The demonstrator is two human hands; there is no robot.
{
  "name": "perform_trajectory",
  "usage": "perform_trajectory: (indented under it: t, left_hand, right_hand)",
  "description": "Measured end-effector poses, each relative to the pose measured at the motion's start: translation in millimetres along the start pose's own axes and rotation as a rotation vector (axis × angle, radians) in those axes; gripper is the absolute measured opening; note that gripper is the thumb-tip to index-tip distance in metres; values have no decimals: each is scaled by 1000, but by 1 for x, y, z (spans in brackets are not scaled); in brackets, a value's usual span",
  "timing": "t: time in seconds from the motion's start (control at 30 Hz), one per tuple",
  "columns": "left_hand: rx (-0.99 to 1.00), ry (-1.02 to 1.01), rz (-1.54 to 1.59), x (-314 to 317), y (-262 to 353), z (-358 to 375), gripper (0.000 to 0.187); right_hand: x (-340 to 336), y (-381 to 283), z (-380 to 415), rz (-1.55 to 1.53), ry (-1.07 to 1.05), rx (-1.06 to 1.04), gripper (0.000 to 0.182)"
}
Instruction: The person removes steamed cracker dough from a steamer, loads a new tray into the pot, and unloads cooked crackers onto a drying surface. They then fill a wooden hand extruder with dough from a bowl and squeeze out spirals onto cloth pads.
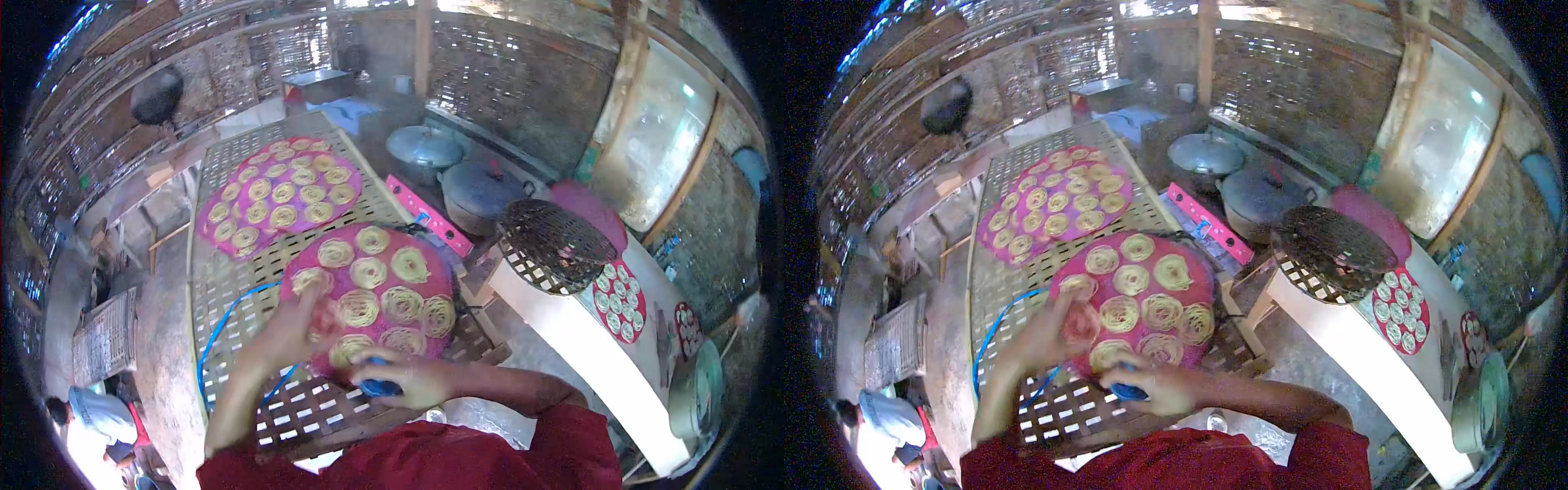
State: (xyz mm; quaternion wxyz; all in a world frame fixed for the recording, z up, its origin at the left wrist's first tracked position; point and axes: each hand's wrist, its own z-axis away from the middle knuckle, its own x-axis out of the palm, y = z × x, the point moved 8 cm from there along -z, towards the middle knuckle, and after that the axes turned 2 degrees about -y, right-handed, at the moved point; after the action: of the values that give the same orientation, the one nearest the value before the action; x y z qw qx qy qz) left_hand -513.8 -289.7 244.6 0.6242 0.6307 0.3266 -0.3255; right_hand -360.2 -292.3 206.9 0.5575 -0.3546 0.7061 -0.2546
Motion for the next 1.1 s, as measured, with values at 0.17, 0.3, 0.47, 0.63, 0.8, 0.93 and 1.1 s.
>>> perform_trajectory:
  t: [0.17, 0.3, 0.47, 0.63, 0.8, 0.93, 1.1]
  left_hand:
    - [173, 50, 412, 47, 27, 19, 96]
    - [87, -77, 983, 81, 43, 6, 104]
    - [64, -157, 945, 117, 82, -17, 100]
    - [126, 123, 772, 76, 104, -28, 90]
    - [48, 409, 689, 52, 76, -16, 85]
    - [-35, 573, 617, 36, 63, 1, 84]
    - [-83, 693, 527, 16, 44, 29, 82]
  right_hand:
    - [-58, -24, 4, 201, 340, -96, 61]
    - [-61, -24, 25, 112, 180, -89, 68]
    - [-103, -17, 90, 153, 346, -33, 66]
    - [-276, 76, 268, 327, 874, 615, 57]
    - [-371, 176, 447, 977, 864, 1004, 60]
    - [-373, 236, 489, 559, 741, 1213, 58]
    - [-388, 261, 516, 565, 888, 1169, 60]
